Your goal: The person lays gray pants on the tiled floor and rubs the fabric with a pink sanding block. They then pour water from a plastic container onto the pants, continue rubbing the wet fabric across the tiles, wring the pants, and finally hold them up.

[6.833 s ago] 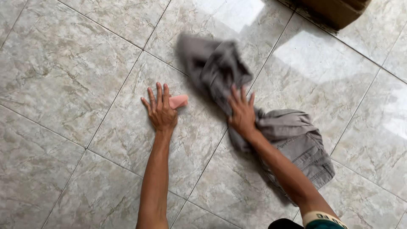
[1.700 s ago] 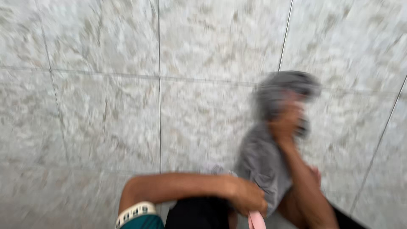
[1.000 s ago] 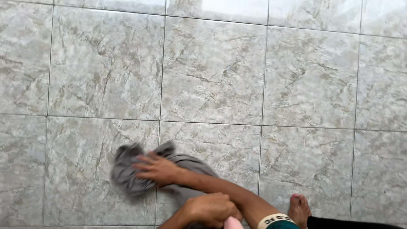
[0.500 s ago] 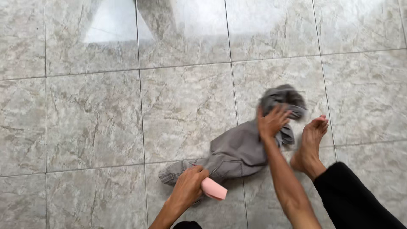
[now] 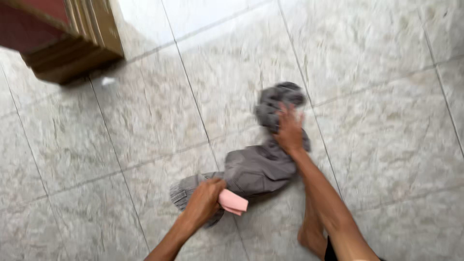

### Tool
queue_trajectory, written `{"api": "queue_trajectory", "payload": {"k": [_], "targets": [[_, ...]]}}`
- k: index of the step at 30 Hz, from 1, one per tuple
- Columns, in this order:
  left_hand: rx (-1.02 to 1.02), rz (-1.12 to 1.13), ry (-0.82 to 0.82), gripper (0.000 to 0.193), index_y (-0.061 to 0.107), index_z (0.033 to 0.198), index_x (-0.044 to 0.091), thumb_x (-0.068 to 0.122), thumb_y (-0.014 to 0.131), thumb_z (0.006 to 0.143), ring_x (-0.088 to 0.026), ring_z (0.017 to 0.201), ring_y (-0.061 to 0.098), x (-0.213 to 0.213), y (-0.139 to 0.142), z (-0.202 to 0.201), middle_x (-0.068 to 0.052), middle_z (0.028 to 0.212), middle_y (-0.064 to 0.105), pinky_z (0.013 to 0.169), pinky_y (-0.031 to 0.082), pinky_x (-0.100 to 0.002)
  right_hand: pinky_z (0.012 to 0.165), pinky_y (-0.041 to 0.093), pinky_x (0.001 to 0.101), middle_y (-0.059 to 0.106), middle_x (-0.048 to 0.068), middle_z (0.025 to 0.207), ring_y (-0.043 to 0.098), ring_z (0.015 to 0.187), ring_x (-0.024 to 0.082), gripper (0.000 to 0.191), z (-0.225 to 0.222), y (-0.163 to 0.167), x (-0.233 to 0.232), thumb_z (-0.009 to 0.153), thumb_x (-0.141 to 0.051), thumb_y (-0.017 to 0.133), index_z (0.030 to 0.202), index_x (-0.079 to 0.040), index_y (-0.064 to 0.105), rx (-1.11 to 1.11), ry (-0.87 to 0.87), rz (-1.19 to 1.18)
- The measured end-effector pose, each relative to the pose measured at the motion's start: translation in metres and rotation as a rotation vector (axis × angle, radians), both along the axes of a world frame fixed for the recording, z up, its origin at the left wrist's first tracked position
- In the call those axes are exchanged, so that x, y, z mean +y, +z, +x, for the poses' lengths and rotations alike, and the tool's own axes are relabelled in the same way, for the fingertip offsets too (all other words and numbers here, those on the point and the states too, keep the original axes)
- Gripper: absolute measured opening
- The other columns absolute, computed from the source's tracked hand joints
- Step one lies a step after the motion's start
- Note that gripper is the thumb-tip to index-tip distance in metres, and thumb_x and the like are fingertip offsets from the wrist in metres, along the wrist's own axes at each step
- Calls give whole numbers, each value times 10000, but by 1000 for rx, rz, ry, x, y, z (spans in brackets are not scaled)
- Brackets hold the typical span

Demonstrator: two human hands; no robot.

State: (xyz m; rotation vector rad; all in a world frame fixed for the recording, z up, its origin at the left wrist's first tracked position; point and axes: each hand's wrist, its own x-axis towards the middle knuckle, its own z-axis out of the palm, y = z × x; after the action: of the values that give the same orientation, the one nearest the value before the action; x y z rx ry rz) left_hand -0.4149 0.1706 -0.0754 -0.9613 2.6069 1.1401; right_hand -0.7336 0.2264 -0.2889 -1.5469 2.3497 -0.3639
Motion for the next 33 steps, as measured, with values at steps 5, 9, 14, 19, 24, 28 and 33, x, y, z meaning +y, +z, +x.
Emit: {"api": "queue_trajectory", "payload": {"k": [5, 9, 14, 19, 24, 28, 33], "targets": [[227, 83, -13, 261, 560, 831, 9, 1, 747, 649, -436, 916, 596, -12, -16, -71, -188, 901, 621, 769, 466, -521, 1257, 20, 680, 218, 193, 1723, 74, 1606, 399, 1018, -178, -16, 16, 968, -707, 555, 1634, -8, 233, -1, -581, -61], [332, 198, 31, 168, 535, 869, 10, -35, 667, 777, -404, 879, 609, -6, -44, -75, -176, 871, 591, 760, 473, -489, 1194, 0, 712, 163, 263, 1687, 10, 1527, 542, 1052, -199, -25, -98, 954, -778, 478, 1595, 39, 308, 51, -759, -57], [214, 375, 383, 99, 516, 771, 22, -36, 594, 751, -343, 722, 664, -4, -63, -8, -149, 741, 612, 638, 478, -450, 1236, -36, 673, 35, 237, 1718, -40, 1549, 523, 1056, -33, -20, -298, 941, -828, 331, 1630, -41, 186, 91, -131, 21], [280, 454, 74, 345, 452, 694, 4, 83, 729, 883, -333, 678, 654, -22, -79, -12, -165, 668, 535, 613, 437, -462, 1283, 84, 642, 281, 156, 1694, 140, 1596, 444, 744, 204, 0, -292, 803, -248, 746, 1501, -177, 498, -105, 830, -75], [432, 441, 26, 340, 452, 750, 4, 73, 734, 926, -295, 696, 635, -68, -84, -81, -148, 708, 538, 639, 458, -422, 1203, 120, 696, 315, 57, 1679, 255, 1562, 317, 746, 116, -21, -328, 794, -148, 666, 1514, -195, 476, -3, 683, -210], [505, 664, 332, 402, 416, 722, 8, 54, 769, 909, -196, 694, 651, -121, -98, -124, -105, 705, 550, 825, 662, -374, 1218, 51, 683, 308, 219, 1673, 244, 1568, 394, 932, -153, -45, -366, 958, -518, 667, 1651, -133, 178, 16, 49, -243], [318, -4, 415, 319, 599, 1114, -1, 131, 671, 832, -301, 946, 686, -223, -144, -138, -173, 1059, 665, 783, 629, -413, 1254, -10, 604, 148, 337, 1688, 243, 1569, 447, 1059, -349, -25, -192, 996, -858, 417, 1665, -83, 145, -24, -466, -100]]}}
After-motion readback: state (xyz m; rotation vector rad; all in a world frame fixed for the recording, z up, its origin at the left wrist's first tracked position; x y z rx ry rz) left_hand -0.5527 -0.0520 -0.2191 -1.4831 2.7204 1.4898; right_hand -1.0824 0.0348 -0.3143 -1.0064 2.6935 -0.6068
